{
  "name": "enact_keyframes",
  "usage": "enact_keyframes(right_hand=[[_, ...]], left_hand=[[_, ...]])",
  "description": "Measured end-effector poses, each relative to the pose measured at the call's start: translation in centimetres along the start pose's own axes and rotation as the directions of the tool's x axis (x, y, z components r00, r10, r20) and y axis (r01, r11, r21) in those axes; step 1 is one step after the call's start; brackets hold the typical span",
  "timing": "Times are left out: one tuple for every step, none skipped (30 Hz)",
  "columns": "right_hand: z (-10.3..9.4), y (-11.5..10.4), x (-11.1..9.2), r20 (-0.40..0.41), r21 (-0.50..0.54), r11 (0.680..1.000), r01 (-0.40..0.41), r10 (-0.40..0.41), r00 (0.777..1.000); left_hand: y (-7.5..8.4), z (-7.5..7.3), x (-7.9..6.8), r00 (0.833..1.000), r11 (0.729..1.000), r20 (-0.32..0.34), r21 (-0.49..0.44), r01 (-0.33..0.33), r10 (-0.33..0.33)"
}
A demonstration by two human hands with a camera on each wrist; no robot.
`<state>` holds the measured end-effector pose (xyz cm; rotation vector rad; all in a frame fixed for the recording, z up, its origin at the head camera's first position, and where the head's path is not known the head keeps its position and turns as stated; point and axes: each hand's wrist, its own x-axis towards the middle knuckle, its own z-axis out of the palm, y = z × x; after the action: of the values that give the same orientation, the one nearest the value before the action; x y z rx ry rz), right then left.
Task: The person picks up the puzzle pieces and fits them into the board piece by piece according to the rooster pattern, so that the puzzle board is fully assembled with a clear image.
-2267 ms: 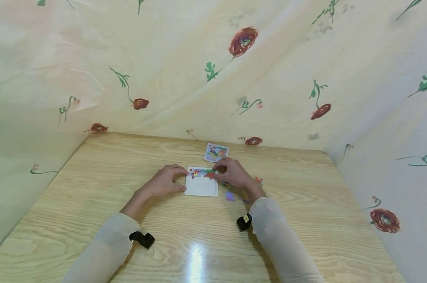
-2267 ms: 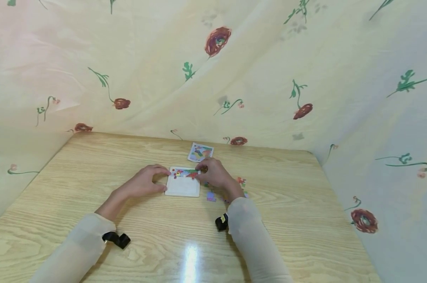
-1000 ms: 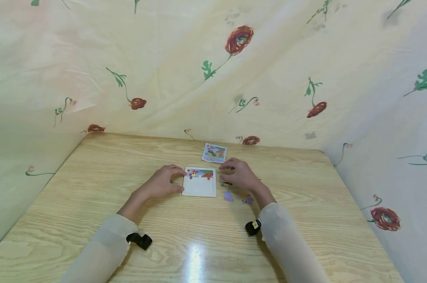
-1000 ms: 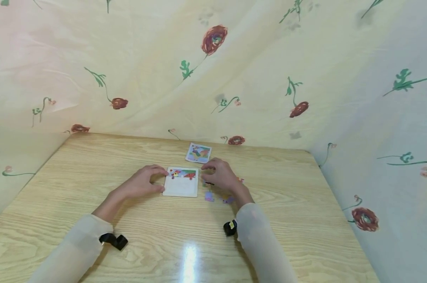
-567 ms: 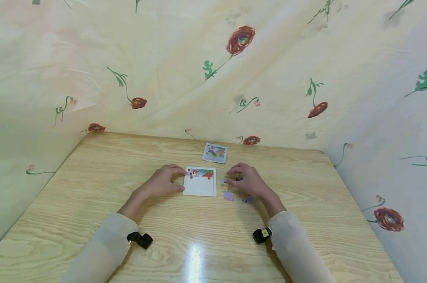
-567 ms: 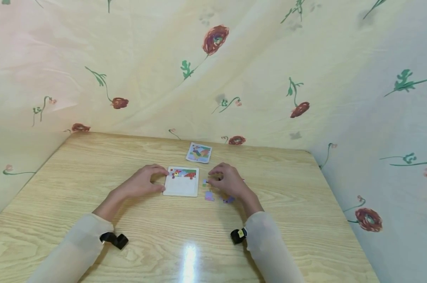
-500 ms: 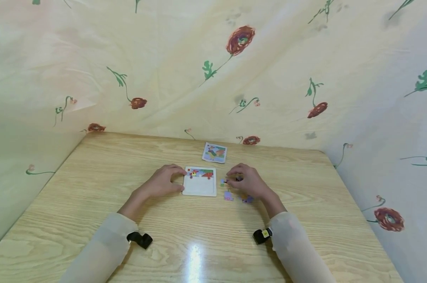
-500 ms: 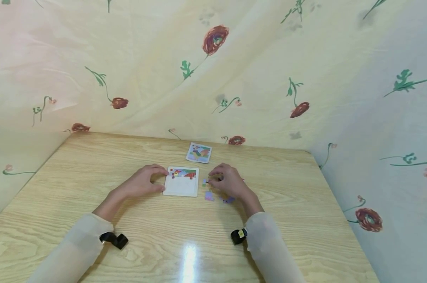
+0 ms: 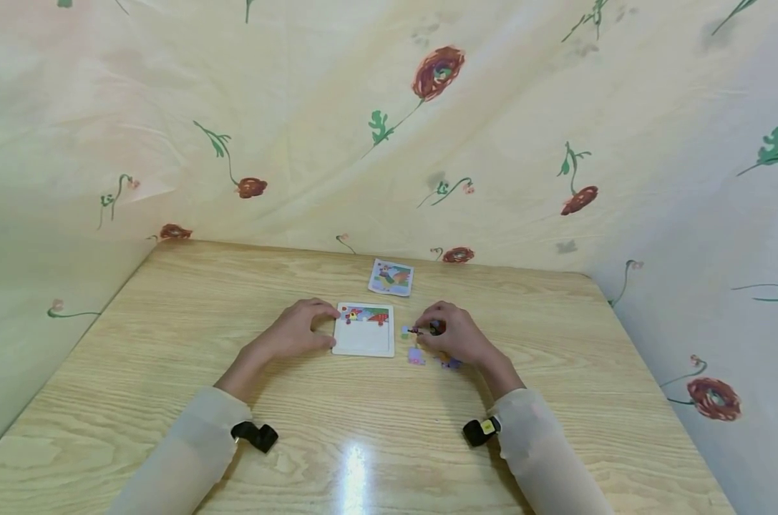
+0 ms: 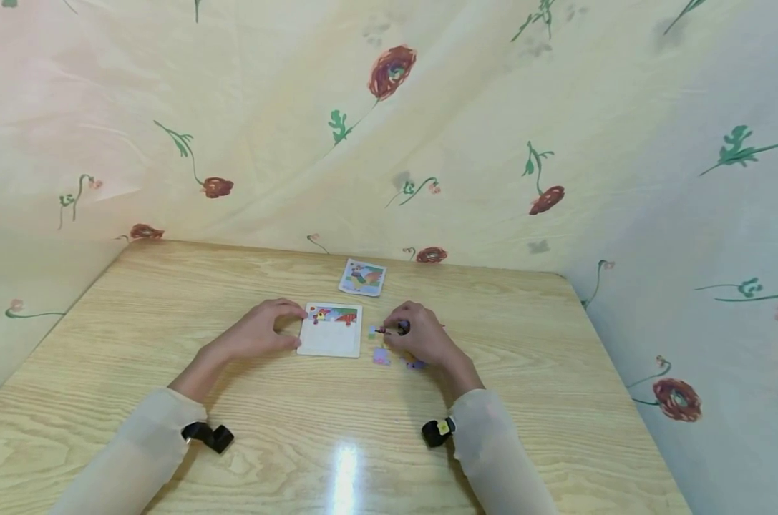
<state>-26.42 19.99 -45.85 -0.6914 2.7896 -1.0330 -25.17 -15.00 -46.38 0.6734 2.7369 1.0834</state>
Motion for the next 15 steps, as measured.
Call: enact_keyframes(right_hand=[[0.01,0.02,0.00,0.001,-0.001,1.000,0.001,-0.001,1.000],[0.03,0.04,0.02,0.002,-0.001,1.000,0.002,-0.002,1.000],[0.05,0.11,0.02,0.004,0.000,1.000,0.005,-0.005,1.000],[0.04,0.14,-0.01,0.006,0.004,1.000,0.008,-0.008,1.000],[0.05,0.17,-0.02,0.008,0.007,1.000,0.010,-0.010,1.000],[0.06,0.21,-0.02,0.010,0.010,1.000,0.010,-0.010,1.000],[0.06,0.20,-0.04,0.011,0.016,1.000,0.009,-0.009,1.000],[0.08,0.24,-0.05,0.013,0.020,1.000,0.009,-0.009,1.000],[0.08,0.28,-0.06,0.015,0.023,1.000,0.010,-0.010,1.000],[0.09,0.27,-0.05,0.016,0.026,1.000,0.008,-0.008,1.000],[0.11,0.28,-0.04,0.017,0.028,1.000,0.009,-0.009,1.000],[0.11,0.30,-0.04,0.018,0.029,1.000,0.010,-0.011,1.000],[0.11,0.30,-0.04,0.018,0.029,1.000,0.012,-0.013,1.000],[0.11,0.29,-0.04,0.019,0.026,1.000,0.014,-0.014,1.000],[0.10,0.28,-0.04,0.019,0.025,1.000,0.015,-0.015,1.000]], left_hand=[[-0.01,0.00,0.00,1.000,1.000,0.000,0.000,-0.002,0.002],[0.00,-0.01,-0.01,1.000,1.000,0.001,-0.002,-0.003,0.003],[-0.01,-0.01,-0.01,1.000,1.000,0.001,-0.004,-0.005,0.005],[0.02,-0.03,-0.04,1.000,1.000,0.001,-0.008,-0.005,0.005],[0.05,-0.05,-0.08,1.000,1.000,0.002,-0.013,-0.005,0.005],[0.05,-0.05,-0.09,1.000,1.000,0.002,-0.014,-0.007,0.007],[0.06,-0.06,-0.10,1.000,1.000,0.002,-0.017,-0.007,0.007],[0.03,-0.04,-0.08,1.000,1.000,0.001,-0.017,-0.010,0.010],[0.04,-0.05,-0.09,1.000,1.000,0.001,-0.018,-0.011,0.011],[0.07,-0.05,-0.10,1.000,1.000,0.001,-0.018,-0.012,0.012],[0.06,-0.05,-0.09,1.000,1.000,0.000,-0.015,-0.014,0.014],[0.08,-0.06,-0.08,1.000,1.000,0.000,-0.015,-0.015,0.015],[0.14,-0.08,-0.11,1.000,1.000,0.000,-0.015,-0.015,0.015],[0.15,-0.08,-0.10,1.000,1.000,0.000,-0.015,-0.015,0.015],[0.21,-0.11,-0.12,1.000,1.000,0.001,-0.016,-0.015,0.015]])
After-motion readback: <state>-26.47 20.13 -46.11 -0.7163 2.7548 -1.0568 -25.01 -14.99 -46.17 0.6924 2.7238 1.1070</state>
